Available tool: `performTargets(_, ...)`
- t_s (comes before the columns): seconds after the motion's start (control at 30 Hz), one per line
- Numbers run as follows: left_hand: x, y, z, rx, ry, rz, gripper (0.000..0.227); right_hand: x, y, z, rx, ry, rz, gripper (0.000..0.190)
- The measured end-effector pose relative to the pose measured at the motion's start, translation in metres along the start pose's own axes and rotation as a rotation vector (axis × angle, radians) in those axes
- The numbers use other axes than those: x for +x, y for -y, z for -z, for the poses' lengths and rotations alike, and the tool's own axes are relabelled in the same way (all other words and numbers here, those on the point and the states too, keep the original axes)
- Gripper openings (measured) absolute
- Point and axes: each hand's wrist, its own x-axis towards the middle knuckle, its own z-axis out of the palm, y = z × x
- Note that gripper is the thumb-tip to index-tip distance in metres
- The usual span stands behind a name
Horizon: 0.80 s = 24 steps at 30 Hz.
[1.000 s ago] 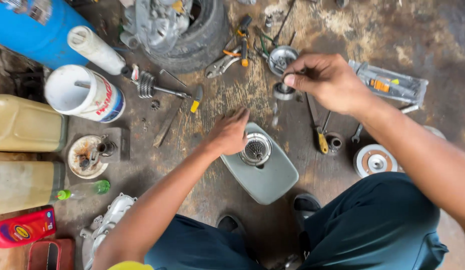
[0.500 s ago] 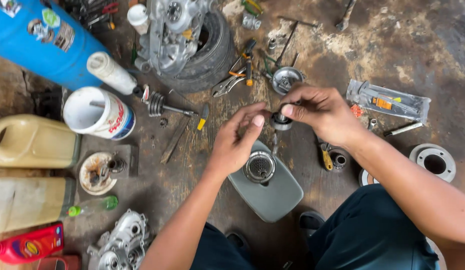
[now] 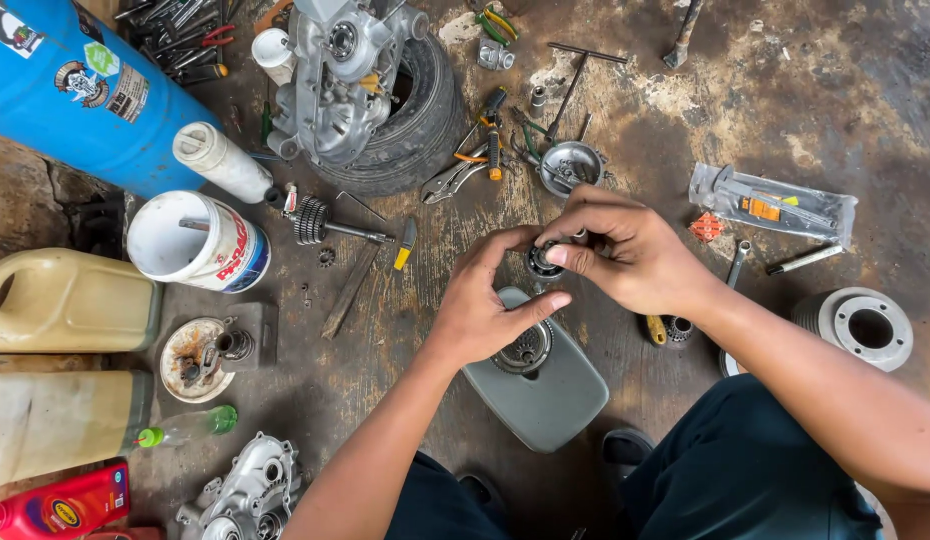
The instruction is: The person assembles a motorcycle engine by first placing a gear into a container, then inserting a shaft with a bearing into the engine casing. They proceed to tighten bolts on the engine casing using a wrench.
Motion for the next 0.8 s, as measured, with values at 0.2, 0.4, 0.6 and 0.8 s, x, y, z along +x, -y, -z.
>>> performTargets(0.2, -0.001, -0.001, 0.032, -0.020, 0.327, 0.135, 0.059, 0.000, 0.000, 0.004, 0.029, -0.029, -0.011, 0.010)
performTargets(0.4, -0.009, 0.019, 0.014, 0.020, 0.356, 0.210, 0.046, -0.001, -0.006, 0.008, 0.104, -0.084, 0.013, 0.007)
performTargets(0.6, -0.013, 0.024, -0.001, -0.046, 0.172, 0.154, 0.023, -0.003, -0.006, 0.008, 0.107, -0.137, 0.020, 0.010)
performTargets(0.8, -0.009, 0.035, -0.010, 0.051, -0.052, -0.021, 0.016, 0.000, 0.018, 0.019, -0.025, -0.066, 0.062, 0.020)
